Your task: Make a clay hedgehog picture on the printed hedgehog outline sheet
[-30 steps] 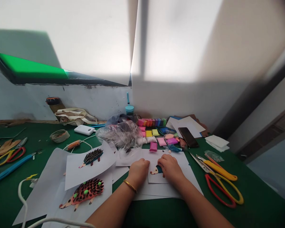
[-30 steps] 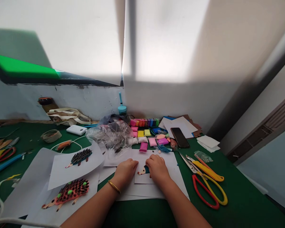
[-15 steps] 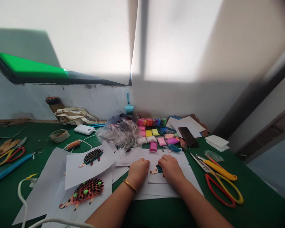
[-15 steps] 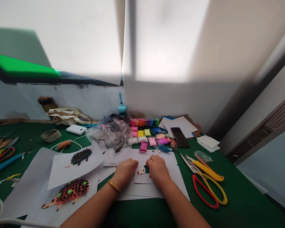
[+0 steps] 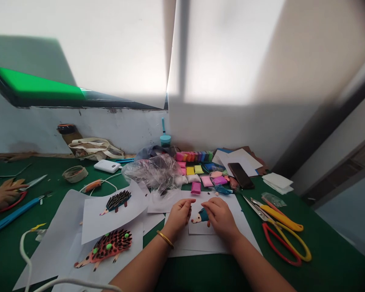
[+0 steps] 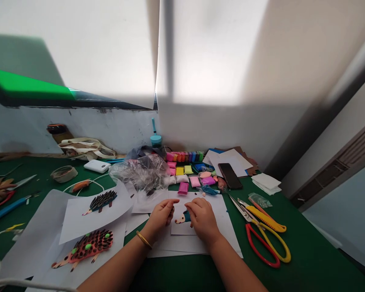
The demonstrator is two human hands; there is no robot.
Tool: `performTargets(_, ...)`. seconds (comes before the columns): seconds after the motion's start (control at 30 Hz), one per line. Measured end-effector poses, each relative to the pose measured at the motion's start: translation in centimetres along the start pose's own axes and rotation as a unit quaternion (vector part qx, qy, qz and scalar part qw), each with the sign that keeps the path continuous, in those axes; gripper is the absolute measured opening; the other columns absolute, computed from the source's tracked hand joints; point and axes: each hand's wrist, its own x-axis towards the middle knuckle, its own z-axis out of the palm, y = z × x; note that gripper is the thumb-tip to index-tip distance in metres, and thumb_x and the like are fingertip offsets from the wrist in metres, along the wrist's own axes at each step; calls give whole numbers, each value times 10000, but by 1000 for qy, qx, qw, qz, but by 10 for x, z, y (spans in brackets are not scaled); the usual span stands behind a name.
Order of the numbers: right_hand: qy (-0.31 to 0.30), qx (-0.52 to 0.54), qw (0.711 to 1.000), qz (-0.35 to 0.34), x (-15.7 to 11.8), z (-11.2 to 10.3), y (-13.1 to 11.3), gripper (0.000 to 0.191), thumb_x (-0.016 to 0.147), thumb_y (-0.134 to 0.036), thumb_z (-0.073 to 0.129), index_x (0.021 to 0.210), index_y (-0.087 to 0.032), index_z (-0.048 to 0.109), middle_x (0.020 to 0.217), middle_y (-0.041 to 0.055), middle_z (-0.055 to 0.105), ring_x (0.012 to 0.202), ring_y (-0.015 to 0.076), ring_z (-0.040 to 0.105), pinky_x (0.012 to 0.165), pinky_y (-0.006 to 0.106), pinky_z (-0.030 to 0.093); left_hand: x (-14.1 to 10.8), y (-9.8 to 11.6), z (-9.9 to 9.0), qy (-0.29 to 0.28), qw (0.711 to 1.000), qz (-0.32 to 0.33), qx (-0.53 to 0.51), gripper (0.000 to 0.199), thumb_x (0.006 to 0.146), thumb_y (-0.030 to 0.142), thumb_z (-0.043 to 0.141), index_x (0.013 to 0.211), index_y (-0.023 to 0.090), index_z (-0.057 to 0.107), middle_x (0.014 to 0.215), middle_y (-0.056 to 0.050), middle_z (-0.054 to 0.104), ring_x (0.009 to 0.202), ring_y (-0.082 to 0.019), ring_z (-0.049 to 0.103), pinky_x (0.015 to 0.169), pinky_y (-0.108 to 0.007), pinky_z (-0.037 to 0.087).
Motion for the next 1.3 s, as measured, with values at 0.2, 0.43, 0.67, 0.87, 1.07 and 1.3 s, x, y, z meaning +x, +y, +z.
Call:
performTargets(0.2, -15, 87, 996, -27, 0, 4, -21, 226, 943, -326, 520, 1068, -245, 690, 985, 80, 657, 971, 231, 583, 869, 379, 465, -12, 6, 13, -57, 976, -76, -196, 667, 771, 602, 652, 1268, 169, 548, 656, 68, 456, 427, -33, 302, 425, -180, 122)
performTargets(0.43, -53, 189, 980, 13, 5, 7, -20, 192, 918, -329, 550, 955, -238, 715, 963, 70, 665, 963, 219, 600, 871, 355, 497, -11, 3, 14, -98, 984, -42, -141, 699, 789, 652, 619, 1241, 121, 570, 615, 53, 485, 418, -50, 320, 406, -197, 168)
performTargets(0.67, -45, 249, 966, 47, 6, 1, -23, 203, 905, -366, 584, 938, -244, 743, 910, 60, 642, 902, 204, 616, 843, 348, 521, -13, 6, 15, -135, 981, -34, -131, 542, 795, 651, 624, 941, 130, 602, 623, 54, 462, 432, -42, 342, 405, -196, 193)
performTargets(0.87, 7, 304, 946, 114, 3, 3, -18, 247, 886, -439, 583, 891, -217, 693, 853, 45, 618, 734, 175, 615, 576, 284, 543, -12, 8, 11, -143, 962, -114, -201, 487, 725, 581, 745, 844, 150, 552, 643, 56, 484, 407, -10, 284, 388, -178, 106)
performTargets(1.07, 58, 249, 946, 197, 2, 5, 7, 223, 885, -405, 534, 849, -202, 622, 734, 19, 623, 656, 168, 614, 588, 286, 521, 0, 8, -2, -8, 962, -101, -252, 477, 644, 514, 807, 811, 156, 539, 618, 78, 471, 407, 1, 292, 386, -153, 98)
performTargets(1.3, -83, 112, 984, 108, -1, 7, 12, 220, 866, -231, 479, 942, -216, 685, 954, 50, 683, 832, 185, 646, 783, 324, 518, 8, 3, -8, 66, 965, -93, -237, 456, 649, 512, 775, 815, 162, 535, 606, 82, 470, 398, -7, 305, 372, -153, 98)
